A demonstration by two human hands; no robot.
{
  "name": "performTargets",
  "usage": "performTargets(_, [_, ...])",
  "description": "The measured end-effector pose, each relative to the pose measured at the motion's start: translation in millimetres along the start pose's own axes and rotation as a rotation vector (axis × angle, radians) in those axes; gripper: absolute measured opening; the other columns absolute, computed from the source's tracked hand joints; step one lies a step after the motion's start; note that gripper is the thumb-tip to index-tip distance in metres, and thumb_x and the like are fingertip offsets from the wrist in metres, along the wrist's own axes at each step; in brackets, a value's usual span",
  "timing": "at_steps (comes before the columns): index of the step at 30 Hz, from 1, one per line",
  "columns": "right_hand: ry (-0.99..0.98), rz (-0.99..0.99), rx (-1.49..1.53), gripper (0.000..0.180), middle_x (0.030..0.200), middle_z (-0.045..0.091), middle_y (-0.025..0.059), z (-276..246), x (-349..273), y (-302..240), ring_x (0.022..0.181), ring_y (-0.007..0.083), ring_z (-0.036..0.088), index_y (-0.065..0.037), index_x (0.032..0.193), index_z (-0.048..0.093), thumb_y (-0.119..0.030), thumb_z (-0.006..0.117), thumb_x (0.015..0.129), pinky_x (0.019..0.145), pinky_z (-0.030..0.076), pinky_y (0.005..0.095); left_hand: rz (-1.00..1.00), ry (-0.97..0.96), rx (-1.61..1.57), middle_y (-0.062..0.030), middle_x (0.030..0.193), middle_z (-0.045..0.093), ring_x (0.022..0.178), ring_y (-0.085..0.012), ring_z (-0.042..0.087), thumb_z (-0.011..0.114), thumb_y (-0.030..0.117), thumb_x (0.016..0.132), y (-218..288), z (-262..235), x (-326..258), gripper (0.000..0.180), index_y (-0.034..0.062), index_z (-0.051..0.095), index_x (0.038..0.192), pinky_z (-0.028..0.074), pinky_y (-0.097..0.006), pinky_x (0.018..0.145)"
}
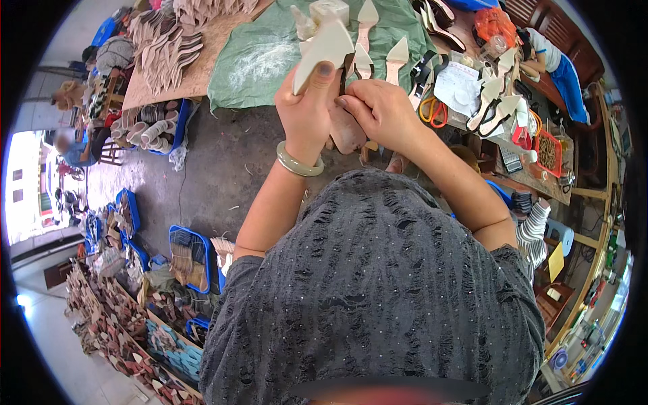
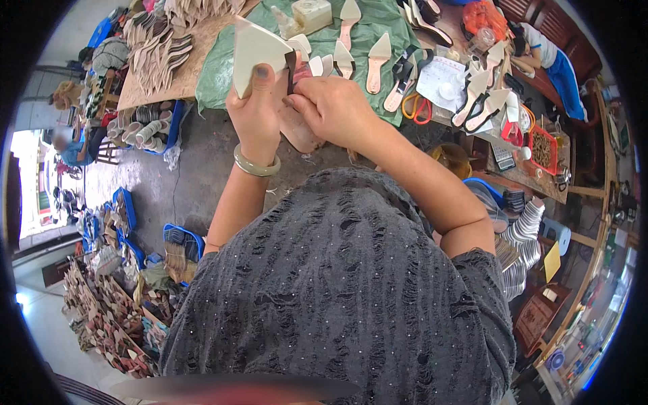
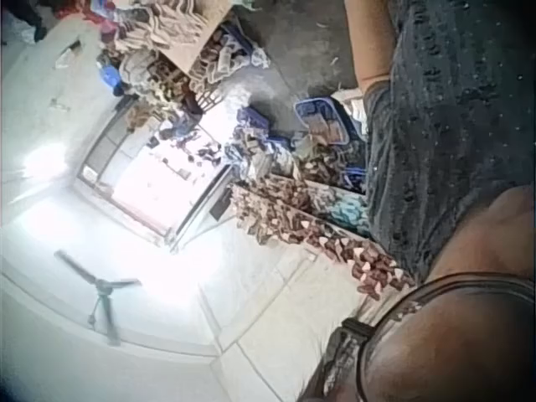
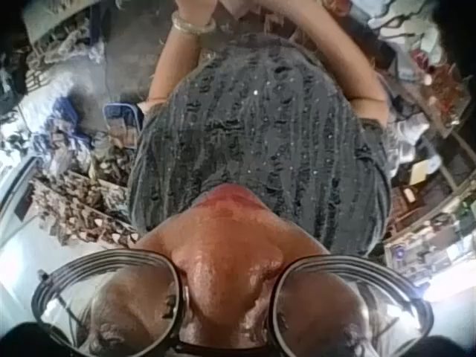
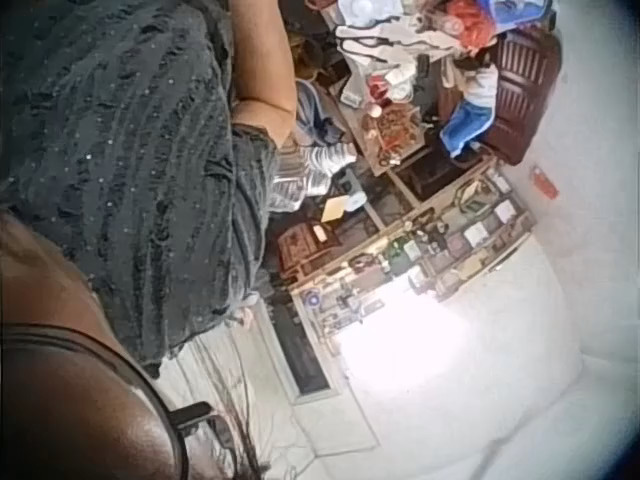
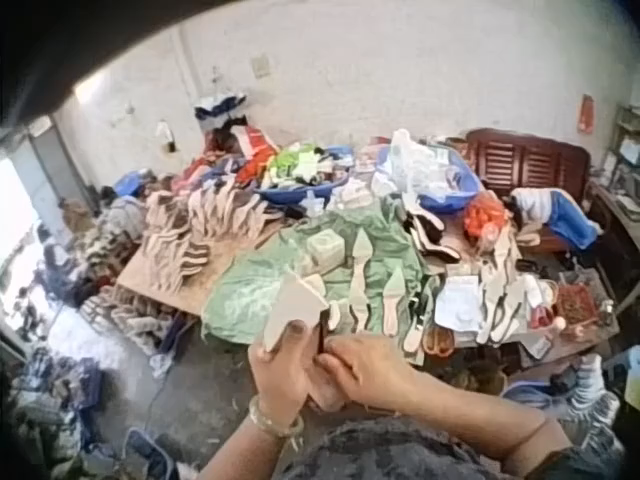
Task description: The recorder is assembling components of high-heeled shoes, specifically attaching and trimming leather straps to the soles.
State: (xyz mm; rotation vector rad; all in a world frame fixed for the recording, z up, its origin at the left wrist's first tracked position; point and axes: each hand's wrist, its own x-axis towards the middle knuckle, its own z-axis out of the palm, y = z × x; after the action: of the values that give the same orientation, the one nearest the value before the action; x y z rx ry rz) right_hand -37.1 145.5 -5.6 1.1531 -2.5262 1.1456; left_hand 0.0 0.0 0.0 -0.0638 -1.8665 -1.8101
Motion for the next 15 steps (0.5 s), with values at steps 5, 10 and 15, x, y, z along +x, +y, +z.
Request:
performTargets(5, [-0.175,0.259,0.927,0.038,0.065,0.059,0.0107,-11.2,2.4,14.4,0.059,0.0139,0.056,0.002,0.075,0.059,-0.032,0.054,0.091,0.058,0.045,0.0306,-0.281,-0.192,-0.591,-0.0166,0.109,0.061,0.103,-0.0233,0.059,0.053,0.031,0.094,15.0,9.3,-1.3,0.045,-0.0076,0.05,0.116,0.047,-0.034,0.09])
performTargets(10, [-0.205,0.359,0.593,0.038,0.063,0.06,0.0059,-3.8,9.0,9.8,0.06,0.0124,0.055,0.003,0.079,0.063,-0.035,0.061,0.086,0.056,0.044,0.0277,-0.337,-0.147,-0.477,-0.0171,0.115,0.058,0.102,-0.0229,0.058,0.051,0.035,0.094,8.3,6.4,1.1,0.049,-0.0074,0.049,0.119,0.047,-0.035,0.089])
performTargets(15, [-0.097,0.112,0.657,0.027,0.067,0.061,0.0021,-14.4,19.2,11.6,0.063,0.0076,0.057,0.002,0.085,0.064,-0.025,0.068,0.084,0.057,0.047,0.0228,-0.431,-0.247,-0.431,-0.0123,0.112,0.059,0.097,-0.0184,0.058,0.052,0.035,0.094,15.2,-2.4,2.8,0.05,-0.0058,0.049,0.122,0.048,-0.03,0.082])
